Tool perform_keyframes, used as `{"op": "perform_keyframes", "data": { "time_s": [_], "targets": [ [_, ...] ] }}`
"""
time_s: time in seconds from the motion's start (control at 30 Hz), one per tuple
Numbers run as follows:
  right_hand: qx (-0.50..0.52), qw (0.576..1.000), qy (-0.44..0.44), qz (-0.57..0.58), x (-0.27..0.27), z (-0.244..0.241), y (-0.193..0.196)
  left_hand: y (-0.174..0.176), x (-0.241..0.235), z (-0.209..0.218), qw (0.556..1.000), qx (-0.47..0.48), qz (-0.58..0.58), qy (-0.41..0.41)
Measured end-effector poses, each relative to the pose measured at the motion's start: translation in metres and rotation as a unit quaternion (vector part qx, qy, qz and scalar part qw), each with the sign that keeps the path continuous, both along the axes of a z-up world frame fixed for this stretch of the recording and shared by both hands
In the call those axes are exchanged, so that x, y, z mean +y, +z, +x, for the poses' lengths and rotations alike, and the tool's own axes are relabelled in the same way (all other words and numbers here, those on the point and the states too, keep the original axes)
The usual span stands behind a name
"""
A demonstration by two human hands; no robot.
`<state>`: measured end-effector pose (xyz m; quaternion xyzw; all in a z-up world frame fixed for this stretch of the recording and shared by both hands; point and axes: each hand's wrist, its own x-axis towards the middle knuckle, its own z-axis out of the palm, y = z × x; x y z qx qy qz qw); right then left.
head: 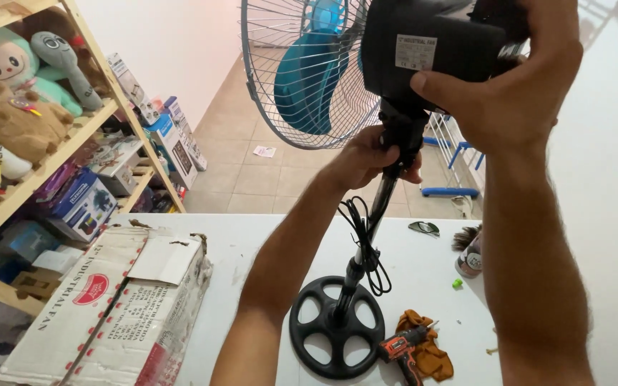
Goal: Assembling a pedestal fan by mounting the motor unit onto the stand and securing it with a power drill.
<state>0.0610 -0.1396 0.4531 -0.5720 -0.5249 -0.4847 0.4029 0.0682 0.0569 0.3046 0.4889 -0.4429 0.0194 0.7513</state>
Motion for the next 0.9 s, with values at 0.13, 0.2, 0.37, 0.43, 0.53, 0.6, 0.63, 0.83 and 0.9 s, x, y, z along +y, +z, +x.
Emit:
{"op": "perform_keyframes", "data": {
  "time_s": [0.13,0.2,0.37,0.43,0.53,0.6,0.63,0.83,0.9],
  "targets": [
    [0.018,0.998,-0.051,0.013,0.001,-0.01,-0.003,-0.008,0.002,0.01,0.999,0.003,-0.012,-0.042],
    [0.02,0.997,-0.065,0.019,0.003,-0.011,-0.003,-0.012,0.003,0.015,0.999,0.014,-0.015,-0.048],
    [0.027,0.998,-0.047,0.026,0.008,-0.014,-0.006,-0.013,-0.001,0.013,0.996,0.009,-0.023,-0.088],
    [0.035,0.997,-0.069,0.03,0.009,-0.015,-0.008,-0.014,-0.002,0.011,0.996,0.011,-0.025,-0.088],
    [0.019,0.998,-0.055,0.024,0.008,-0.013,-0.011,-0.018,-0.005,0.013,0.995,0.012,-0.03,-0.094],
    [0.022,0.998,-0.052,0.02,0.007,-0.008,-0.013,-0.02,-0.007,0.015,0.996,0.006,-0.026,-0.086],
    [0.026,0.998,-0.048,0.018,0.005,-0.006,-0.014,-0.022,-0.008,0.016,0.997,0.0,-0.023,-0.076],
    [0.044,0.998,-0.044,0.018,0.006,-0.008,-0.019,-0.03,-0.008,0.013,0.999,0.005,-0.018,-0.045],
    [0.053,0.997,-0.043,0.02,0.006,-0.006,-0.02,-0.031,-0.008,0.011,0.999,0.006,-0.017,-0.031]
  ]
}}
